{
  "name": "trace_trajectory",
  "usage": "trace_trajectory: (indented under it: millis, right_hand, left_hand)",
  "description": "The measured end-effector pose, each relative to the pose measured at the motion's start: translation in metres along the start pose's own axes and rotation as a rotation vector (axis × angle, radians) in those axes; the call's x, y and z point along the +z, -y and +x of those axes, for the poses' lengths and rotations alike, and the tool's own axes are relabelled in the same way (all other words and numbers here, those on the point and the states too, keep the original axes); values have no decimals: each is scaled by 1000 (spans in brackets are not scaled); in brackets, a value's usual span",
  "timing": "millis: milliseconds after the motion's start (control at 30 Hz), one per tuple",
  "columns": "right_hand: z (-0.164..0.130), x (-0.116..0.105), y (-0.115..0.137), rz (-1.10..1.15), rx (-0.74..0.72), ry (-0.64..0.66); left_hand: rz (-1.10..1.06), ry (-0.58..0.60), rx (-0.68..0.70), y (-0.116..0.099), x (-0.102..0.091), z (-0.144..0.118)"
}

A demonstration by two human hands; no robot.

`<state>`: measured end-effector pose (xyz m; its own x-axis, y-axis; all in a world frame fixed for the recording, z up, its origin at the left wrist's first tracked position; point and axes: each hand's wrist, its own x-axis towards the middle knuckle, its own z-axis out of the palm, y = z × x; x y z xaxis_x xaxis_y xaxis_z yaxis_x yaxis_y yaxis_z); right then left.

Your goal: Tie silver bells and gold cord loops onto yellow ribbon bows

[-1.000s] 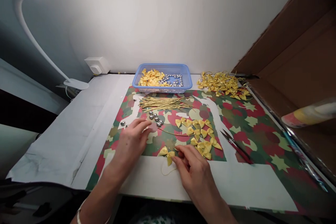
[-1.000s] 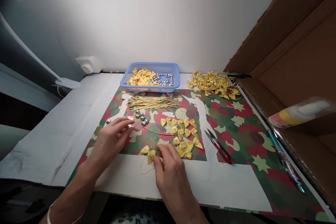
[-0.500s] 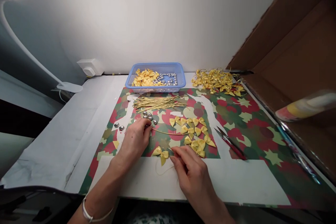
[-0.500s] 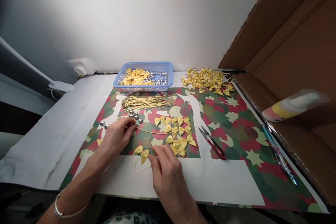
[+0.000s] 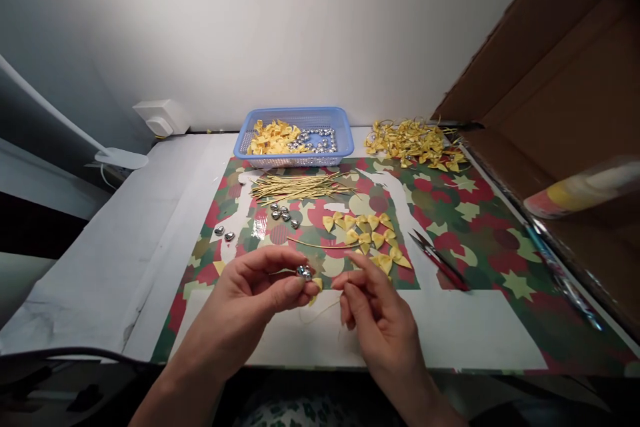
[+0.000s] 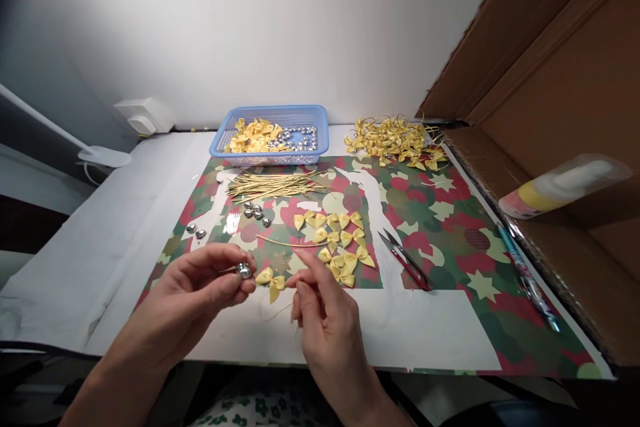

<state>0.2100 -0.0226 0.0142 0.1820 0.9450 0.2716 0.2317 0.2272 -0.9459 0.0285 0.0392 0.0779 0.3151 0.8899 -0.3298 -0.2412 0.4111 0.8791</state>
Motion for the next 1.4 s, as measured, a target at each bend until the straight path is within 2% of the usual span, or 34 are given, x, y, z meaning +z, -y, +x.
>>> trace_trajectory:
  millis: [67, 167, 233, 433, 567, 867, 1067, 1200, 1300, 1400]
  right_hand:
    - [0, 0, 8, 135, 42, -38]
    - [4, -2, 20, 180, 30, 35]
    - [7, -4, 26, 160, -17, 76]
    - [12, -4, 30, 12, -153, 61]
    - [10, -2, 29, -61, -174, 64]
    - [8, 0, 29, -23, -196, 73]
    - [3, 0, 33, -117, -150, 52]
    - [-2, 0, 36, -145, -111, 103]
    - [-3, 1, 31, -222, -154, 91]
    - [-3, 1, 25, -282, -216, 60]
  left_hand:
    - [-51, 21, -31, 1, 3, -2]
    - [-70, 38, -58, 2, 8, -7]
    - [-81, 56, -64, 2, 9, -10]
    - [-75, 120, -21, 6, 7, -13]
    - [-108, 137, -42, 12, 6, -14]
    - [-90, 157, -53, 19, 6, -17]
    - [161, 92, 71, 22, 8, -18]
    - [332, 40, 238, 30, 9, -19]
    - [484, 36, 372, 37, 10, -20]
    - [538, 45, 392, 42, 10, -19]
